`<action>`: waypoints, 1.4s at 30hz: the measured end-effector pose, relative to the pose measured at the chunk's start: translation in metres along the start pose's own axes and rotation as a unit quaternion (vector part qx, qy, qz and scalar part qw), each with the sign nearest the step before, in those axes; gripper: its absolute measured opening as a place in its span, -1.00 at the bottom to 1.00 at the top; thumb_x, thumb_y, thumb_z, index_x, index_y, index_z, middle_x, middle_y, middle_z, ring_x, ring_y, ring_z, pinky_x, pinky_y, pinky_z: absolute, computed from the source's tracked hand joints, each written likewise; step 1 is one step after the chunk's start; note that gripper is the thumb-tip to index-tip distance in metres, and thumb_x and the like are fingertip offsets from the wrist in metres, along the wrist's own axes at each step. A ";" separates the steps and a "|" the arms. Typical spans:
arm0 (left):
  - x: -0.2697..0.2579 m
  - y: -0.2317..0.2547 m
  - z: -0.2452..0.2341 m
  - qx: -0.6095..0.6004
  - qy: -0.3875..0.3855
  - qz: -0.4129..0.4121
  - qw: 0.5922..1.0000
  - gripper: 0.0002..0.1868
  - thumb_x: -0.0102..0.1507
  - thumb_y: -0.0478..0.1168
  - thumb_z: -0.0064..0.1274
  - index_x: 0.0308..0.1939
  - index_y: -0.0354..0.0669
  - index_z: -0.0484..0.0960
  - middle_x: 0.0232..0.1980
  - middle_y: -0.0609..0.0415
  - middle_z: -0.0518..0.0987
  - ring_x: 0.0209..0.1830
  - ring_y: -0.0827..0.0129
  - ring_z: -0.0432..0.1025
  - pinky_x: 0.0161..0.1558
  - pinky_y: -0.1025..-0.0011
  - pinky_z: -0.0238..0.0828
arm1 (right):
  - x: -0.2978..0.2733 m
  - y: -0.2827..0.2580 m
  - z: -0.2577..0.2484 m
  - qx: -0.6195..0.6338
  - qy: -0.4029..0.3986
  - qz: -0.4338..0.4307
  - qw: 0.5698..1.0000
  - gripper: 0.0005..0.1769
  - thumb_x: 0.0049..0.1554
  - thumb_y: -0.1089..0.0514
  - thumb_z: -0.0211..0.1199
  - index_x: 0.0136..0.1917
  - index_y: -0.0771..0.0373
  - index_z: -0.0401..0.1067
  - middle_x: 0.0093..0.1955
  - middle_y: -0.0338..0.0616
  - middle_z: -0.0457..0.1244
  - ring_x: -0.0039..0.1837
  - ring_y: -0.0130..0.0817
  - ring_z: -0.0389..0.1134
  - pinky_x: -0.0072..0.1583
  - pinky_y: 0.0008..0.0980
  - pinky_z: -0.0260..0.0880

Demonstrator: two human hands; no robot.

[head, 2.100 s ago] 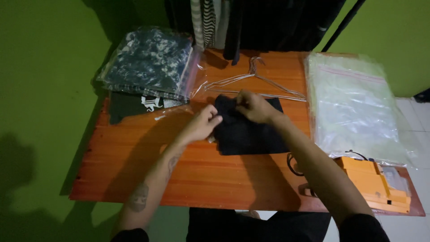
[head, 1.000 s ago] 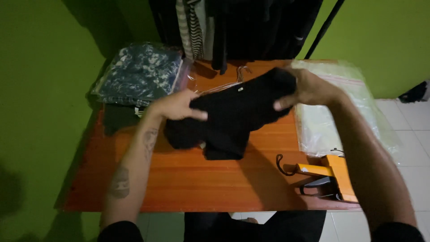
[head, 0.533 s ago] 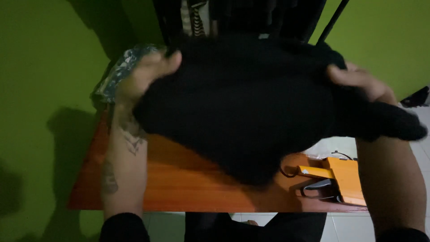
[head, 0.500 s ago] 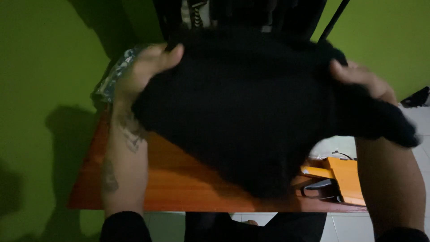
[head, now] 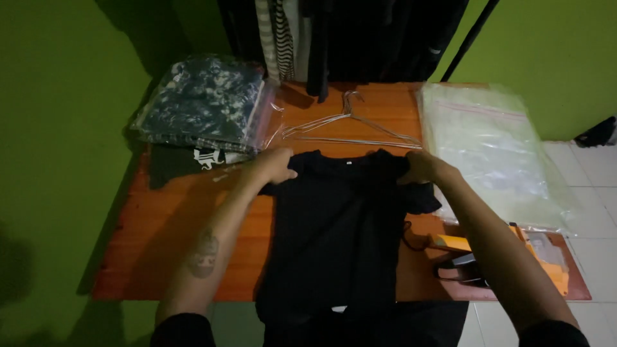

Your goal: Removing t-shirts from plastic packaging, tagging them, and placing them on hangers for storage.

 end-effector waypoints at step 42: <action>-0.030 0.080 0.036 0.042 0.085 0.000 0.996 0.08 0.27 0.51 -0.26 0.62 -0.08 -0.16 0.68 -0.24 -0.37 0.66 -0.28 -0.51 0.43 -0.42 -0.66 | -0.153 -0.235 0.032 -0.058 0.197 0.029 0.978 0.04 0.15 -0.56 -0.10 0.64 0.12 -0.09 0.65 0.29 -0.22 0.57 0.44 -0.14 0.29 0.57 0.04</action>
Point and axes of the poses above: each hand's wrist, its own x-axis towards the middle knuckle, its own z-axis out of the palm, y = z × x, the point moved 10 cm from there along x, towards the middle knuckle
